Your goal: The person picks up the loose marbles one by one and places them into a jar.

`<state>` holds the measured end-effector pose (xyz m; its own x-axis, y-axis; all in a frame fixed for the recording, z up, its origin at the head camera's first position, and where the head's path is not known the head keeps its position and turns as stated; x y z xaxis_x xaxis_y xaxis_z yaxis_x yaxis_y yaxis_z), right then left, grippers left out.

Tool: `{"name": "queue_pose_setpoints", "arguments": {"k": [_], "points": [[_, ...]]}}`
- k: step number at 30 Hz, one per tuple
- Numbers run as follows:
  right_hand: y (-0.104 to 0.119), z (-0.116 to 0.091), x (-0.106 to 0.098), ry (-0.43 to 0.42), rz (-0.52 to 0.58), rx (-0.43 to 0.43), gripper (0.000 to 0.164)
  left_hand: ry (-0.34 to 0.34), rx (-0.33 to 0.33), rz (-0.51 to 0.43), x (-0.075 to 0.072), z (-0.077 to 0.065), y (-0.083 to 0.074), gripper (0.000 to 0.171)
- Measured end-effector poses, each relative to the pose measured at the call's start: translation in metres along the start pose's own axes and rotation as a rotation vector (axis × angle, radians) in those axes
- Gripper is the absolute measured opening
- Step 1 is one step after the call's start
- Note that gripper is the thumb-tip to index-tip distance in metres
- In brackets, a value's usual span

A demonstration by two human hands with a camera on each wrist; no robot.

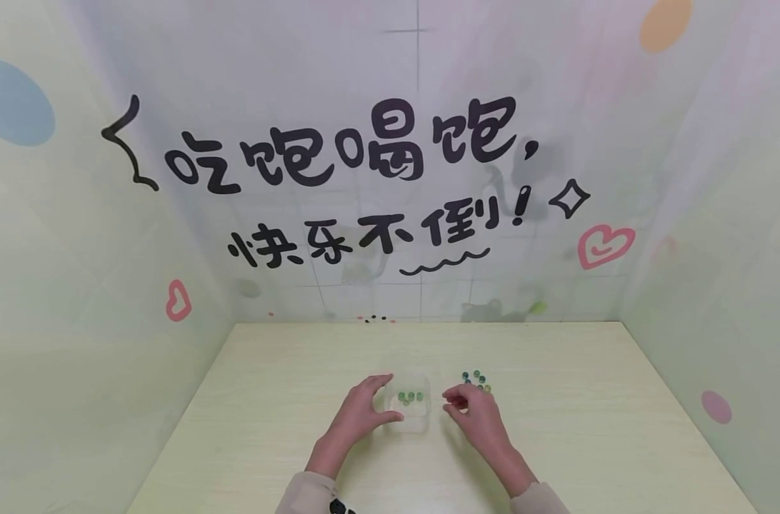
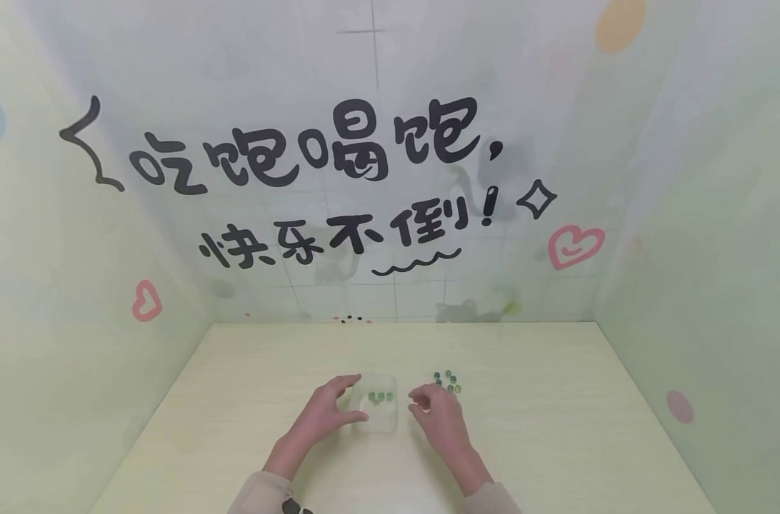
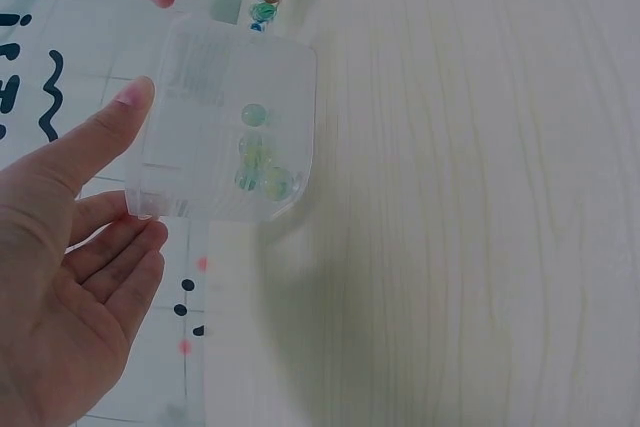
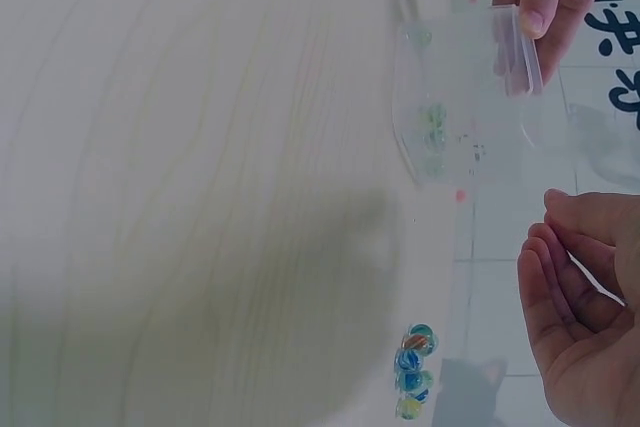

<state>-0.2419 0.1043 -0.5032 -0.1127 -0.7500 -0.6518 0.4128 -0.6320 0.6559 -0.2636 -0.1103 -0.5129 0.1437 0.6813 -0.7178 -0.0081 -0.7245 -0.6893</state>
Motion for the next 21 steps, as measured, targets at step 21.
{"name": "queue_pose_setpoints", "arguments": {"k": [21], "points": [[-0.015, -0.005, -0.018, -0.046, 0.006, 0.020, 0.015, -0.001, 0.001, 0.012, -0.002, -0.002, 0.000, 0.076]]}}
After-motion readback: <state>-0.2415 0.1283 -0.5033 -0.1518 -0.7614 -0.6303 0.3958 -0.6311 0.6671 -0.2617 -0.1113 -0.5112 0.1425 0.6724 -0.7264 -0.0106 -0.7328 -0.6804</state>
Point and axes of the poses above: each hand's wrist, its own z-axis towards the middle knuckle, its own x-axis out of the palm, y = z × x, the point moved 6 cm from there along z, towards the middle knuckle, and after that the axes turned 13 degrees about -x, right-handed, at the moved point
